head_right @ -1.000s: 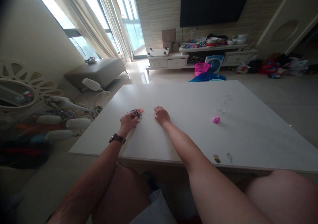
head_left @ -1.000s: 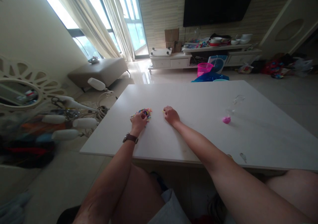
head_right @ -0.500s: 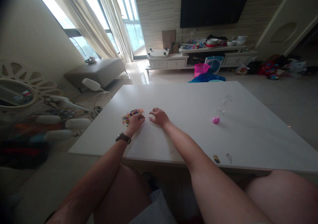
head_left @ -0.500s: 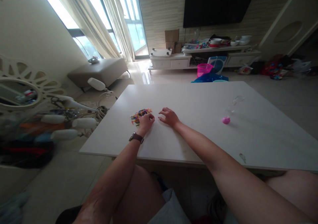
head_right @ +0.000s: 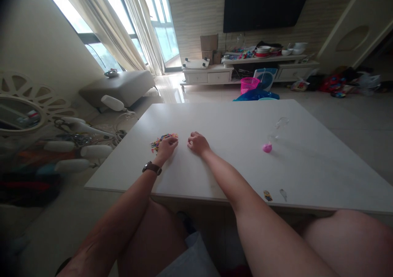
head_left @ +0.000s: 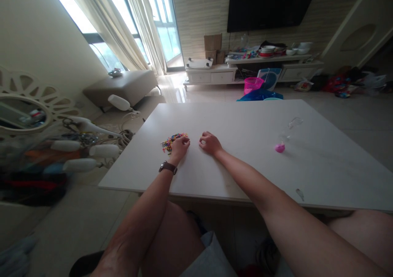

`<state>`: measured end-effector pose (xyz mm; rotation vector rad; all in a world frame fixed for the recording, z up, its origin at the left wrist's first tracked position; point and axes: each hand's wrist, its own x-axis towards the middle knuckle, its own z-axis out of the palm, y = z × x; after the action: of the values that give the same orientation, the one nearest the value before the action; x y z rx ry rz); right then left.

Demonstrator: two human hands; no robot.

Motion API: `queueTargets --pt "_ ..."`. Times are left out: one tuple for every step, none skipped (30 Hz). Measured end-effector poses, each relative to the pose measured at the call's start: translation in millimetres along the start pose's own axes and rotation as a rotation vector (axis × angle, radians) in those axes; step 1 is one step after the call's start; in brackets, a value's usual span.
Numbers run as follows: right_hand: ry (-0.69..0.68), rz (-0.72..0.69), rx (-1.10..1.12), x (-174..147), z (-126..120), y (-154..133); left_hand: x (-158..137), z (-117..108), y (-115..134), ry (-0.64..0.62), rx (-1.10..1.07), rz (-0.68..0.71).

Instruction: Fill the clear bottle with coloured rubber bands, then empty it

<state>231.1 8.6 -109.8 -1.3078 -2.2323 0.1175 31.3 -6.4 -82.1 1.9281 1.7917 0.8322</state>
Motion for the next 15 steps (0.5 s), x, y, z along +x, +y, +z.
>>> queueTargets --pt "0.003 0.008 -0.002 0.1 0.3 -0.1 1.3 -2.2 -4.3 0.015 -0.026 -0.013" --pt "0.004 0.012 -0.003 0.3 0.6 0.0 2.3 -4.3 -8.8 0.022 -0.050 -0.029" --pt "0.004 0.014 -0.004 0.5 0.9 0.2 2.9 -6.1 -13.2 0.027 -0.073 -0.045" --pt "0.004 0.015 -0.003 0.6 1.1 0.4 3.1 -7.6 -17.4 0.033 -0.091 -0.058" --pt "0.003 0.014 -0.002 0.8 1.1 0.8 2.9 -8.8 -21.0 0.041 -0.106 -0.064" --pt "0.002 0.013 0.000 0.8 0.9 1.1 2.3 -9.8 -23.8 0.050 -0.117 -0.064" --pt "0.000 0.010 0.003 0.8 0.5 1.3 1.5 -10.6 -25.8 0.059 -0.122 -0.058" --pt "-0.002 0.007 0.006 0.7 0.0 1.4 0.6 -11.2 -27.0 0.066 -0.122 -0.053" --pt "-0.005 0.002 0.010 0.5 -0.5 1.3 -0.3 -11.8 -27.3 0.069 -0.120 -0.053" --pt "-0.009 -0.003 0.014 0.2 -1.0 1.1 -1.1 -12.3 -27.0 0.067 -0.117 -0.056" --pt "-0.013 -0.008 0.018 -0.3 -1.5 0.8 -1.6 -12.9 -26.1 0.063 -0.114 -0.061" --pt "-0.017 -0.012 0.022 -1.0 -1.8 0.4 -2.0 -13.5 -25.0 0.061 -0.112 -0.066" --pt "-0.020 -0.015 0.025 -2.0 -1.9 0.0 -2.2 -14.3 -23.7 0.061 -0.109 -0.069" --pt "-0.023 -0.016 0.028 -3.2 -1.9 -0.4 -2.2 -15.4 -22.6 0.063 -0.104 -0.068" --pt "-0.024 -0.015 0.031 -4.5 -1.8 -0.7 -2.1 -16.6 -21.7 0.069 -0.095 -0.065"
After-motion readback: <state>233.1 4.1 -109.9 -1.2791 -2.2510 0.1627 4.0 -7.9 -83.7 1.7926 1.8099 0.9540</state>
